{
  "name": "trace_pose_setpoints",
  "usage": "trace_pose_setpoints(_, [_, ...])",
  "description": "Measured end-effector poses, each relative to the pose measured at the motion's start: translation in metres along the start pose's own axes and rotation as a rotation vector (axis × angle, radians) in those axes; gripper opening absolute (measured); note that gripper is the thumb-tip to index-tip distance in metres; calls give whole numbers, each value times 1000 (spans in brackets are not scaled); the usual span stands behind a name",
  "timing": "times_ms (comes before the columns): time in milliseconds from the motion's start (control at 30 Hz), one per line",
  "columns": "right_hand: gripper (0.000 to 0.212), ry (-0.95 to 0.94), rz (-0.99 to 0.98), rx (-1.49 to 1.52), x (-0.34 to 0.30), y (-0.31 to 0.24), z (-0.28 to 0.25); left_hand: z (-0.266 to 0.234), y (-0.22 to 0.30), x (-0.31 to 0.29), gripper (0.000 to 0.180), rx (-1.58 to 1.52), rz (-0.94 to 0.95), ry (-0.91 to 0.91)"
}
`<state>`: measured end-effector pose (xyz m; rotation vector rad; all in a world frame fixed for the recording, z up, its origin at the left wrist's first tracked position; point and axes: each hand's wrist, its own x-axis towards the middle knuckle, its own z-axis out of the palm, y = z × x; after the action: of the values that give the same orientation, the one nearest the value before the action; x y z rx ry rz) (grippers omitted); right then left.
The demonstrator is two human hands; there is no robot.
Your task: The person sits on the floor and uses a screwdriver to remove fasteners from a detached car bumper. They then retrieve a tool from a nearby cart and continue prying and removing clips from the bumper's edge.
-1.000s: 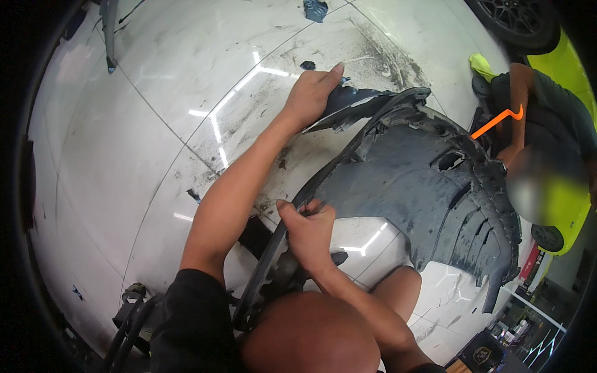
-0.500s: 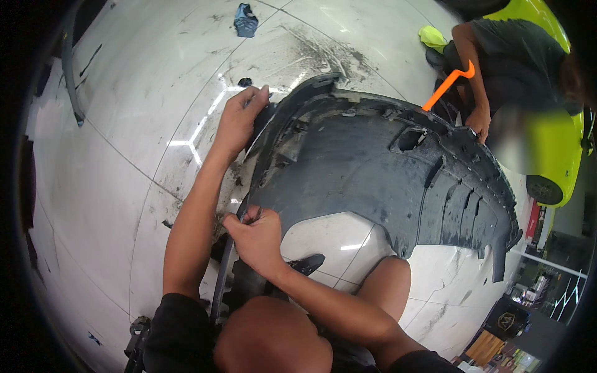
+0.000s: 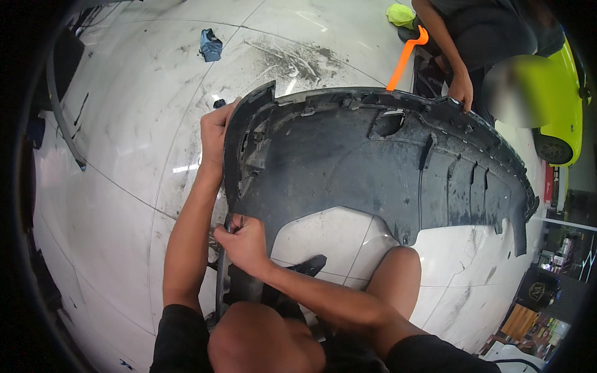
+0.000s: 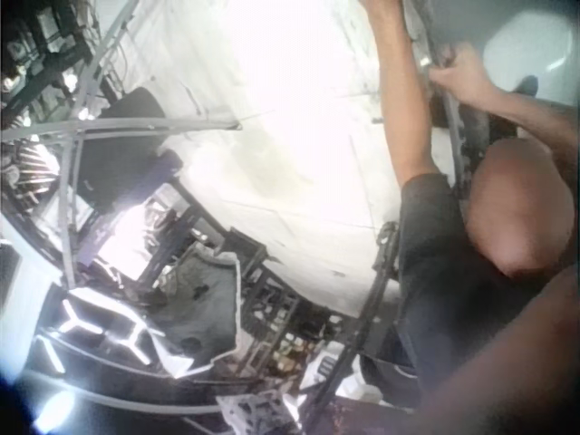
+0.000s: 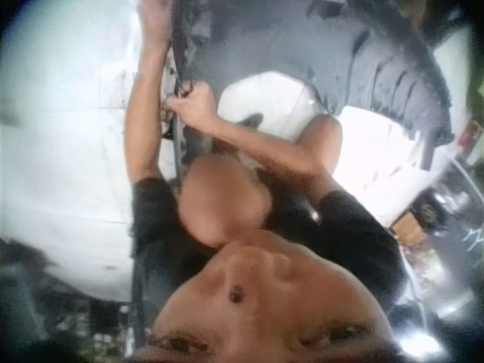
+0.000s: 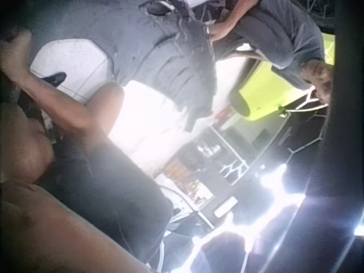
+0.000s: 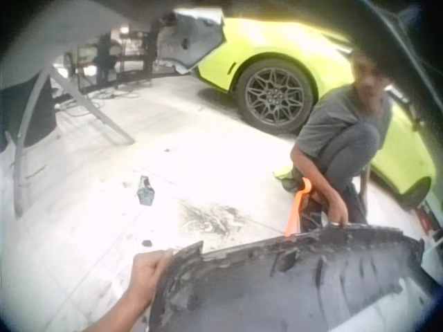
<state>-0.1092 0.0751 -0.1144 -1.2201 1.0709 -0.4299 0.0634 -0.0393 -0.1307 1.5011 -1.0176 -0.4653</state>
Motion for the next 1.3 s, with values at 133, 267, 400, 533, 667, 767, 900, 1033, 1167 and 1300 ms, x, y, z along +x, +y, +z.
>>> trace_pose_setpoints(133, [38, -16, 28, 11, -2, -6, -3, -8, 6, 5, 23, 237, 297, -5])
trace_pose_setpoints(267, [40, -14, 38, -41, -3, -8, 0, -14, 29, 10, 33, 157, 337, -115])
trace_pose_setpoints(400, [39, 7, 27, -60, -3, -6, -2, -19, 58, 20, 42, 373, 268, -340])
trace_pose_setpoints(533, [37, -10, 80, -27, -10, -17, -4, -15, 73, 38, 45, 222, -29, -447])
trace_pose_setpoints(667, [37, -12, 47, -56, -8, -17, -6, -6, 87, 54, 50, 324, 118, -551])
trace_pose_setpoints(767, [37, -5, 67, -66, -7, -16, -5, 0, 107, 46, 50, 325, -41, -588])
trace_pose_setpoints(900, [38, -14, 19, -58, -6, -12, 0, -2, 104, 44, 48, 414, 33, -521])
trace_pose_setpoints(1033, [32, -136, -76, -61, 0, 1, -17, -4, 97, 32, 45, 491, 158, -449])
trace_pose_setpoints(1167, [23, -234, -304, -98, 7, -6, -79, -15, 95, 22, 46, 537, 294, -428])
trace_pose_setpoints(1300, [13, 67, -542, -434, 38, -75, -159, -15, 94, 14, 44, 565, 414, -401])
